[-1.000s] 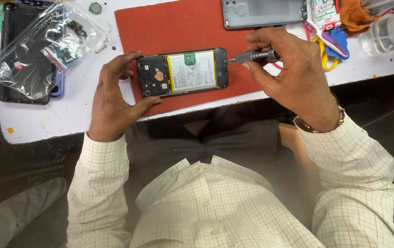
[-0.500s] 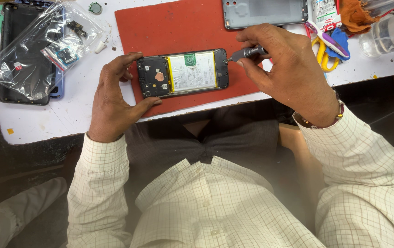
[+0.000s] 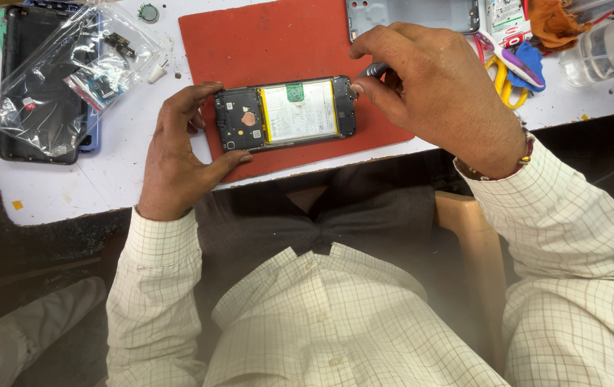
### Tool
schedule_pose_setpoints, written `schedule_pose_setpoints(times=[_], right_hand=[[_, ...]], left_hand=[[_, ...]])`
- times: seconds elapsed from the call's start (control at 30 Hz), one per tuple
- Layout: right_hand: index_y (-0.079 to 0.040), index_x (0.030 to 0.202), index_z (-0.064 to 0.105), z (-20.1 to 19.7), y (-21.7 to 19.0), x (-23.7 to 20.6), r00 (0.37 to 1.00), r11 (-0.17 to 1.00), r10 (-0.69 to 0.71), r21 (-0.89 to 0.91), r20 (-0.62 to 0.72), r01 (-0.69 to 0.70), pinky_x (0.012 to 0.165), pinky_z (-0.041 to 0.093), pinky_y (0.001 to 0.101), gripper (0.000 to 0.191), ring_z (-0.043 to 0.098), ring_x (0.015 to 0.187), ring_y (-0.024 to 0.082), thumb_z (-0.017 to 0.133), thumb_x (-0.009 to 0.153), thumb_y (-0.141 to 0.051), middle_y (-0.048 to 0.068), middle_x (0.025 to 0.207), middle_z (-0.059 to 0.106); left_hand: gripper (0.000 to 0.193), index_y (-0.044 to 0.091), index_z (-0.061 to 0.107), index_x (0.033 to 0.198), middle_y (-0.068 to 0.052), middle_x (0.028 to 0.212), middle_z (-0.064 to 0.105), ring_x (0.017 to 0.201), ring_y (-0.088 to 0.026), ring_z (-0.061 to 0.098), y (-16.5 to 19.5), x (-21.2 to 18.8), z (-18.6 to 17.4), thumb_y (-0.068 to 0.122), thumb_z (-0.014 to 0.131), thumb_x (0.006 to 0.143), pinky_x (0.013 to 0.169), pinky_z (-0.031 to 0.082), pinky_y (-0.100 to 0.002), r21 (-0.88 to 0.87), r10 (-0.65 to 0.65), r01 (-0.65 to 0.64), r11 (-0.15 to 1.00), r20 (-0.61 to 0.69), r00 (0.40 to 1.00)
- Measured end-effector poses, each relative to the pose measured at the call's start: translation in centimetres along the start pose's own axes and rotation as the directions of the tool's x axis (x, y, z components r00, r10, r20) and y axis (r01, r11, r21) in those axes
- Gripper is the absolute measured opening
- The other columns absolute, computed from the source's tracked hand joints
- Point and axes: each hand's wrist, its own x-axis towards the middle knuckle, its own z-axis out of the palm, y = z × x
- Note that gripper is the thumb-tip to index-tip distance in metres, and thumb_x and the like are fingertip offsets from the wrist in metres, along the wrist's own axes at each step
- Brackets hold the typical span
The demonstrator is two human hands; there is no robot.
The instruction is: The person unscrews the back cover of a smartphone with a screwdriver, removes the back panel and works on the internal battery and components, then aligns the back cover over the phone body and presses it into place on the work mat.
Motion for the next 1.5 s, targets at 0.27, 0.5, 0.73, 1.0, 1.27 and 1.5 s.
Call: schedule_pose_setpoints(times=[0.27,0.5,0.73,1.0,1.27,1.5], right_hand=[[0.0,0.118,0.066,-0.2,0.0,-0.2,1.0,0.999,0.025,0.036,-0.007,-0.025,0.07,0.058,0.0307,0.03,0.074,0.082,0.021,0.085,0.099,-0.012,0.012,0.102,0.072],[0.001,0.115,0.065,0.1,0.5,0.1,0.999,0.999,0.033,0.028,-0.017,-0.032,0.07,0.058,0.0318,0.031,0.075,0.084,0.024,0.086,0.099,-0.014,0.013,0.1,0.073],[0.003,0.119,0.063,0.3,1.0,0.8,1.0,0.994,-0.013,0.105,0.017,0.011,0.078,0.059,0.0336,0.028,0.074,0.089,0.027,0.079,0.097,-0.002,0.017,0.107,0.071],[0.002,0.122,0.064,0.6,1.1,0.6,0.999,0.977,-0.04,0.209,0.025,0.034,0.083,0.058,0.0362,0.035,0.072,0.096,0.029,0.069,0.089,0.012,0.016,0.109,0.071],[0.002,0.125,0.063,-0.3,1.8,-0.8,0.999,0.935,0.033,0.355,-0.04,-0.017,0.095,0.061,0.0315,0.03,0.074,0.107,0.022,0.069,0.097,0.012,0.012,0.12,0.071],[0.007,0.132,0.055,-0.3,3.0,-3.8,0.952,0.802,0.244,0.591,-0.185,-0.091,0.105,0.06,0.0307,0.034,0.068,0.121,0.019,0.067,0.102,0.019,0.013,0.122,0.064]], left_hand=[[0.096,0.009,0.044,0.146,-0.009,0.142,0.056,0.108,-0.023,0.06,0.0,-0.1,0.1,0.018,0.101,0.07,0.097,0.058,-0.036,0.013,-0.028,0.028,1.0,0.008,1.0],[0.094,0.008,0.044,0.147,-0.011,0.141,0.056,0.112,-0.023,0.061,0.0,0.1,0.1,0.017,0.1,0.071,0.099,0.059,-0.036,-0.004,-0.05,0.05,0.999,0.018,0.999],[0.088,0.007,0.047,0.144,-0.011,0.144,0.057,0.121,-0.025,0.062,0.1,0.3,-0.2,0.015,0.098,0.073,0.101,0.058,-0.036,-0.019,-0.076,0.077,0.997,0.054,0.996],[0.088,0.007,0.05,0.143,-0.011,0.148,0.057,0.114,-0.026,0.058,0.6,0.4,-0.9,0.014,0.098,0.07,0.098,0.056,-0.038,0.055,-0.063,0.06,0.997,0.064,0.996],[0.092,0.008,0.051,0.143,-0.012,0.15,0.055,0.12,-0.032,0.056,0.8,0.6,-0.8,0.025,0.1,0.067,0.107,0.049,-0.043,0.188,0.006,-0.012,0.982,0.032,0.999],[0.097,0.005,0.048,0.147,-0.02,0.156,0.049,0.14,-0.039,0.047,5.3,3.4,3.2,0.042,0.095,0.071,0.118,0.035,-0.059,0.242,0.179,-0.225,0.944,0.197,0.964]])
